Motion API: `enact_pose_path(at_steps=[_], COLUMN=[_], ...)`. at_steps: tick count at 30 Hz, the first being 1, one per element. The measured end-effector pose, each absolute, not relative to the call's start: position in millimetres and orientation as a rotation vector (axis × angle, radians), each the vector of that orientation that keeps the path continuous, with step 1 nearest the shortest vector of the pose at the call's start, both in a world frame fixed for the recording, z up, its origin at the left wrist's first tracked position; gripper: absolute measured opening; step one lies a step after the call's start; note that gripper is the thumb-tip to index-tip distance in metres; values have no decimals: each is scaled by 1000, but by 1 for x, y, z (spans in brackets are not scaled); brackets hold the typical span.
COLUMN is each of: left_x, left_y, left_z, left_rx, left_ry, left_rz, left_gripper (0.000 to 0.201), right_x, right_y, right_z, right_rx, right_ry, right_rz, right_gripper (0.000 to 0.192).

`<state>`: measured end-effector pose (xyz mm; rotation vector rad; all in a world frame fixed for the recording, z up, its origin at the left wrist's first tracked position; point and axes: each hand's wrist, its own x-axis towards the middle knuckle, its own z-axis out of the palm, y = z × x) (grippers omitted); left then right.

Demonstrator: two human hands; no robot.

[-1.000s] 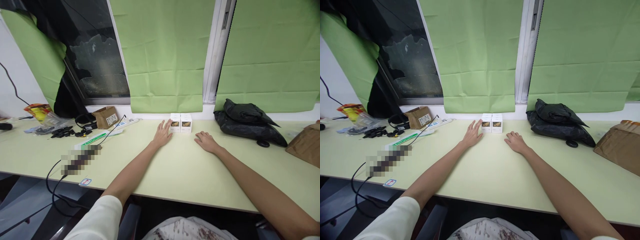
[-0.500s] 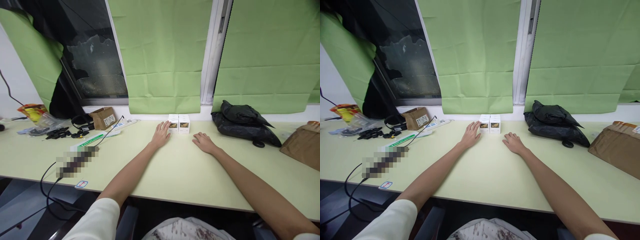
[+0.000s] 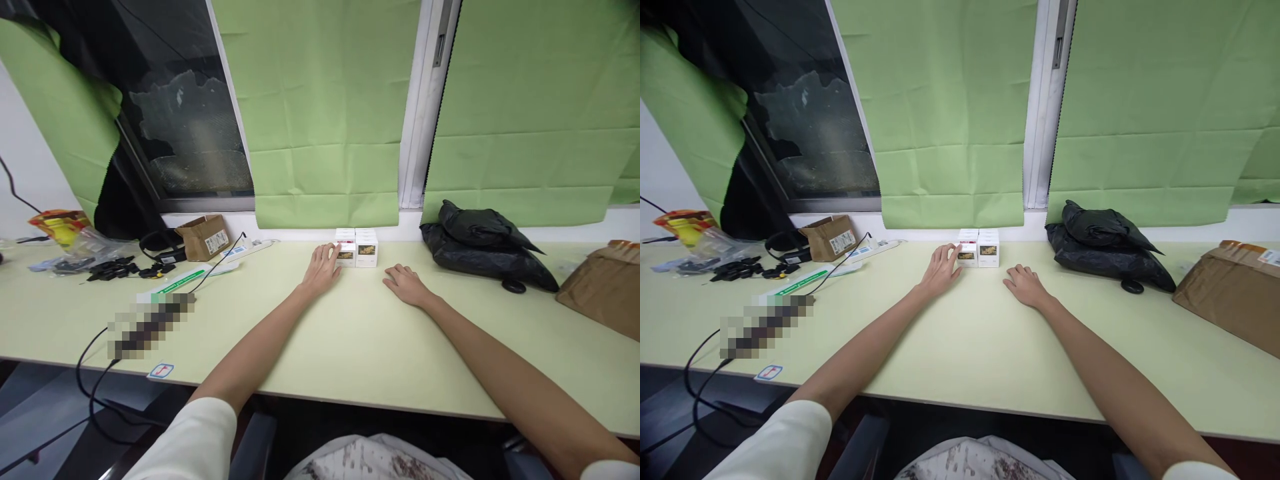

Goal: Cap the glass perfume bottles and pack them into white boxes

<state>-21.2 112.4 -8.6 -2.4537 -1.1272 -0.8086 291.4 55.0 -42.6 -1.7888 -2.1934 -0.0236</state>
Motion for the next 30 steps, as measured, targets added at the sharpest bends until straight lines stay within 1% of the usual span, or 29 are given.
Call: enact_pose_path(at_steps=[8,12,17,21,23,25,27,30], left_x=[-22,-22,-24,-26,-25,-23,-20,-14], left_y=[114,118,121,117,113,107,100,86], left_z=[-12,-15,-18,-14,-10,-6,-2,0], left_rx=[-2365,-2385,-2485,-2500,-2536,-2597,-2688,-2851], left_ry=[-1055,-1008,-922,-940,-955,-976,-1038,-1291], left_rz=[-899,-907,-823,-877,-952,-1102,-1321,-1643], left_gripper=[51,48,29,28,29,31,35,41], right_x=[291,291,292,292,292,293,293,293], right_y=[56,57,58,58,57,57,57,56], right_z=[-45,-47,-47,-46,-46,-47,-47,-46], right_rx=[-1785,-1784,-1789,-1794,-1788,-1783,-1779,-1778], right_ry=[-2186,-2189,-2194,-2190,-2189,-2191,-2193,-2195], right_rz=[-26,-30,-26,-25,-24,-22,-18,-14], right_gripper=[49,50,49,49,49,50,50,50])
